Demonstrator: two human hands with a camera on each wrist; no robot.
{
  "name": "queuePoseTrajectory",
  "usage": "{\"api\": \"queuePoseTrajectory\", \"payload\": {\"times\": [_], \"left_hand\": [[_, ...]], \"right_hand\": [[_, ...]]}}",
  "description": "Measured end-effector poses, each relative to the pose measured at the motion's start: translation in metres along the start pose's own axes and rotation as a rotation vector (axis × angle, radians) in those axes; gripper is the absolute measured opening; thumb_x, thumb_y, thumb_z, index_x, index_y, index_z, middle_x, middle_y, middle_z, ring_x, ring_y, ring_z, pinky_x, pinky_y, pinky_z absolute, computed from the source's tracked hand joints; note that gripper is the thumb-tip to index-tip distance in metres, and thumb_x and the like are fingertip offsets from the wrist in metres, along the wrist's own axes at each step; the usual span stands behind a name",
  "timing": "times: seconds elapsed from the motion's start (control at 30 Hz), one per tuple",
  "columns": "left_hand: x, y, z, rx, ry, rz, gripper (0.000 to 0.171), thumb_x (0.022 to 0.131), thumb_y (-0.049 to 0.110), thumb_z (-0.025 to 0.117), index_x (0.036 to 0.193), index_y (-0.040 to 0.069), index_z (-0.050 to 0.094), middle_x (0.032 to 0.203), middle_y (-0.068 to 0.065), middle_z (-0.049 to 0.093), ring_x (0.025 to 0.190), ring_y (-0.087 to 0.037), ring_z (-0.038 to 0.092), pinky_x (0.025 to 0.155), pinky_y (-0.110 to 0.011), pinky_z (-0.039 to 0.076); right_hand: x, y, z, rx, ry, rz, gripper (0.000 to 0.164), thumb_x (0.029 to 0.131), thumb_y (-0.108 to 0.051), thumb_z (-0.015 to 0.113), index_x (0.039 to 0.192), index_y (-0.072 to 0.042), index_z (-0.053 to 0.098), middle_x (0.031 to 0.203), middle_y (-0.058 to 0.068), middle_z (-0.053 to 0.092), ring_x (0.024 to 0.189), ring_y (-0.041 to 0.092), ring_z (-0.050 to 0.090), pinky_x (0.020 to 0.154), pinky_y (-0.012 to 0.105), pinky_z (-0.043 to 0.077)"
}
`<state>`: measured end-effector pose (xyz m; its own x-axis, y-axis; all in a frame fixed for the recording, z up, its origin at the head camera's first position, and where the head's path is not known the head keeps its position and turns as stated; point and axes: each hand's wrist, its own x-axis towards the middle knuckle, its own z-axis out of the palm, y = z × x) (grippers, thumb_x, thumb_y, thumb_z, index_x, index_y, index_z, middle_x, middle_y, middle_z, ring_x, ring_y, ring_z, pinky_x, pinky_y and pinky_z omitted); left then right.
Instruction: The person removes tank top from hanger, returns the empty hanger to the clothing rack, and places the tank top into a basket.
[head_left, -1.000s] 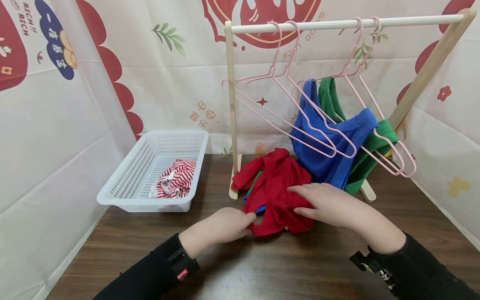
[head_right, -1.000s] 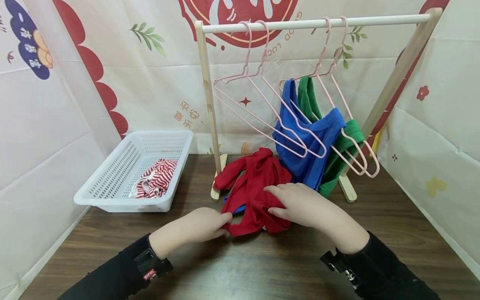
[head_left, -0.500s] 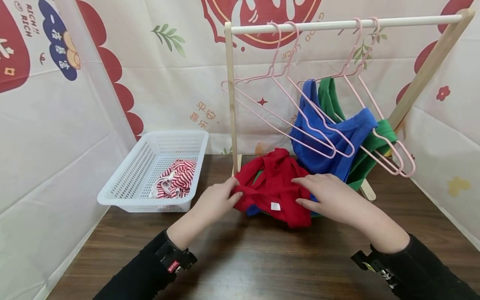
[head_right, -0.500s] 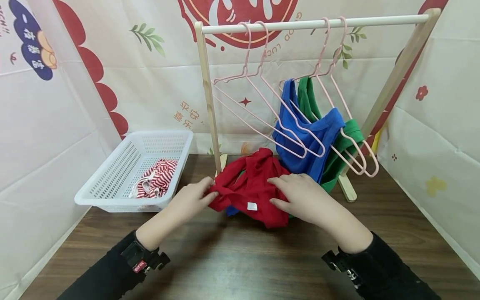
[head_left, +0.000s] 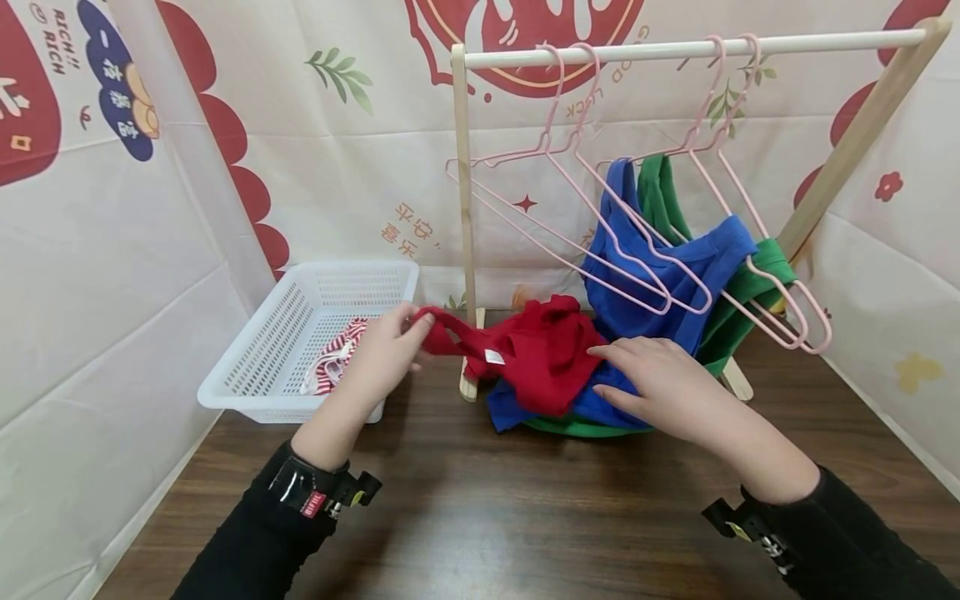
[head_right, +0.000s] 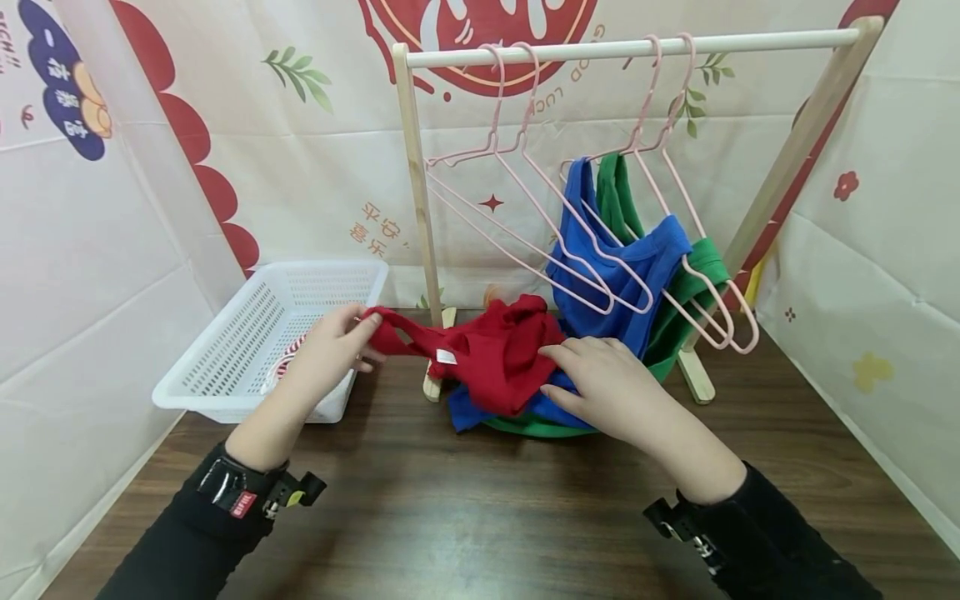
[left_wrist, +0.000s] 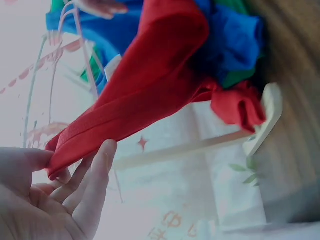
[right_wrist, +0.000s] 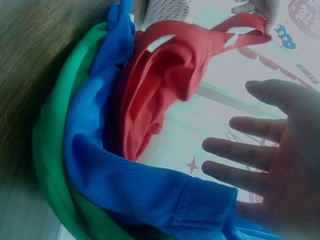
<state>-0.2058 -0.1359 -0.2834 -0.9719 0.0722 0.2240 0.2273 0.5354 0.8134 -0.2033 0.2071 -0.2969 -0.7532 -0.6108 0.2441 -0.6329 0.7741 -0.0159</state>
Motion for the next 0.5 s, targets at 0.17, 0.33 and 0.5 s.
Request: {"api": "queuePoseTrajectory", "payload": {"times": [0.17,0.33,0.5], "left_hand": [[0.003,-0.001,-0.017,-0.148,0.051,-0.004,0.025,0.093,0.032,0.045,0.099,0.008,0.050,0.094,-0.014,0.063,0.064,-0.019,0.062,0.058,-0.034,0.054],[0.004,-0.004,-0.031,-0.199,0.091,-0.005,0.029,0.092,0.033,0.046,0.101,0.006,0.050,0.097,-0.016,0.062,0.065,-0.024,0.062,0.060,-0.034,0.054],[0.011,-0.004,-0.027,-0.208,0.075,-0.012,0.029,0.092,0.034,0.047,0.101,0.006,0.050,0.097,-0.016,0.061,0.065,-0.024,0.062,0.064,-0.039,0.054]], "right_hand": [[0.001,0.000,0.001,-0.011,0.015,-0.012,0.047,0.085,-0.042,0.057,0.123,-0.015,0.050,0.114,0.007,0.057,0.108,0.025,0.048,0.090,0.056,0.039],[0.002,-0.001,0.001,-0.012,0.016,-0.018,0.047,0.085,-0.042,0.056,0.123,-0.015,0.050,0.113,0.006,0.057,0.107,0.024,0.048,0.089,0.055,0.040],[0.004,-0.002,0.002,-0.004,0.005,-0.020,0.047,0.085,-0.042,0.057,0.122,-0.015,0.050,0.113,0.006,0.058,0.104,0.024,0.050,0.088,0.053,0.041]]}}
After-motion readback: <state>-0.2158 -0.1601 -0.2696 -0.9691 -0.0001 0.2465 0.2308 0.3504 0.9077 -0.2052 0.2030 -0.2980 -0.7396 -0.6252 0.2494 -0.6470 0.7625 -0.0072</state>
